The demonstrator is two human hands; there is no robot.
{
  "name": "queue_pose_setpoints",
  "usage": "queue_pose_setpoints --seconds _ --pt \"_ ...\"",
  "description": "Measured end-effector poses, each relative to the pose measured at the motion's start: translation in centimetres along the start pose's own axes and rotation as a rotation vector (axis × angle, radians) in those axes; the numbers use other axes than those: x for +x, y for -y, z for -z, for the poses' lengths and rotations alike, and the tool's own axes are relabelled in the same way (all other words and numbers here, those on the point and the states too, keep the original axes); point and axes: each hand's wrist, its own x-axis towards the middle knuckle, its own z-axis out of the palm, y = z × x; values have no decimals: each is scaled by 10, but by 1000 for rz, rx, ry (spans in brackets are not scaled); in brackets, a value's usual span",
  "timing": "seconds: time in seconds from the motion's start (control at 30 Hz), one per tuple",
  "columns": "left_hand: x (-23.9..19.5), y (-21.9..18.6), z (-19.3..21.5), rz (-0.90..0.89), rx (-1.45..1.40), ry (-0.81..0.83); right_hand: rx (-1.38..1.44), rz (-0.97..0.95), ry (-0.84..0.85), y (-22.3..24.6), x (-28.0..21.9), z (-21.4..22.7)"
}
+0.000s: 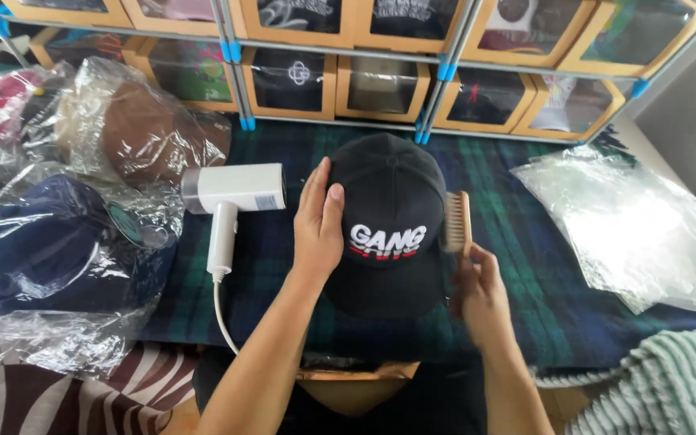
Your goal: The person cleans a black baseball cap by brushing the interior and exterior with a wooden brush and then applying heat with a hair dryer. The cap is turned over and handled repeatedly to treat different sections.
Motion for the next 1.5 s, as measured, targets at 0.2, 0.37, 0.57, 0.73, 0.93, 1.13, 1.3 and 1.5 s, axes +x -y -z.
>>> queue_pose_setpoints --seconds 0.2,0.37,0.57,0.73,0.93,1.13,1.3,1.5 --pt "-3 6 -2 10 11 6 -399 792 -47 39 -29 -6" --pt "-1 3 0 31 1 11 -353 282 -59 -22 15 9" --pt "2 -9 12 80 -36 66 -367 373 -8 72 -19 6" --pt "-2 -9 7 105 17 48 -488 1025 253 94 75 -7" --pt "-4 -7 7 100 24 44 -171 -273 347 -4 98 9" --pt "-7 -11 8 107 8 43 259 -31 -27 -9 2 -7" --pt "-4 -11 9 93 33 44 -291 153 -54 53 -7 13" --pt "-5 -8 11 62 44 44 -280 4 232 82 70 14"
